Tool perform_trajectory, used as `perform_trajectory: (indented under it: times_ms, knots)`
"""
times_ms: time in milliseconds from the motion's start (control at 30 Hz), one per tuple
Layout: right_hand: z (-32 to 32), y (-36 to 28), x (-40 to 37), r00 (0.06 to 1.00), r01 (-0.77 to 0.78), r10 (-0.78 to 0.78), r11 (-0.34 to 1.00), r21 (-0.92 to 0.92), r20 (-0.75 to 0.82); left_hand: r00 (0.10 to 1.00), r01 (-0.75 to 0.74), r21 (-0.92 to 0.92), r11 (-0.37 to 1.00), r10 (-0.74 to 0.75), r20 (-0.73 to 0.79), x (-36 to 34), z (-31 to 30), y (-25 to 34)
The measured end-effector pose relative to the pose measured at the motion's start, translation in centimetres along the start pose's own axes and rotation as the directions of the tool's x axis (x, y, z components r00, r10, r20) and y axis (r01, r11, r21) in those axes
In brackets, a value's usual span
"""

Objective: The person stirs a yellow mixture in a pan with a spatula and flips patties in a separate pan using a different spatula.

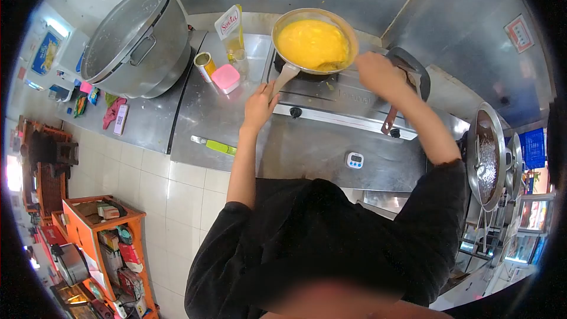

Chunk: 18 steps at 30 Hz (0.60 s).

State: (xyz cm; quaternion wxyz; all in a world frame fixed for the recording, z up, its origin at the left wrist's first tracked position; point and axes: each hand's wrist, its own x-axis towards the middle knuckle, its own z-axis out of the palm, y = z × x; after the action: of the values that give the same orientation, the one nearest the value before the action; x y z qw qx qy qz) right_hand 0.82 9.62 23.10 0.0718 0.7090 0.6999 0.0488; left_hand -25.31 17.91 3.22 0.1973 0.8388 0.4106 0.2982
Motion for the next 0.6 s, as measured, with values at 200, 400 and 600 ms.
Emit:
perform_trajectory:
  times_ms: [200, 400, 600]
  knots:
    - [5.7, -0.8, 6.3, 0.963, -0.172, 0.203, 0.969, 0.176, -0.178, 1.000, -0.009, -0.003, 1.000, 0.009, -0.013, 0.0, -0.4, 0.0]
    - [9.0, -2.0, 12.0, 0.952, -0.053, 0.088, 0.991, 0.125, -0.292, 1.000, -0.021, -0.037, 0.999, 0.020, -0.008, 0.2, -0.2, -0.4]
    - [6.7, -2.6, 7.0, 0.971, 0.161, -0.171, 0.984, -0.075, -0.169, 1.000, -0.029, -0.033, 0.999, 0.029, -0.009, 0.2, -0.4, -0.3]
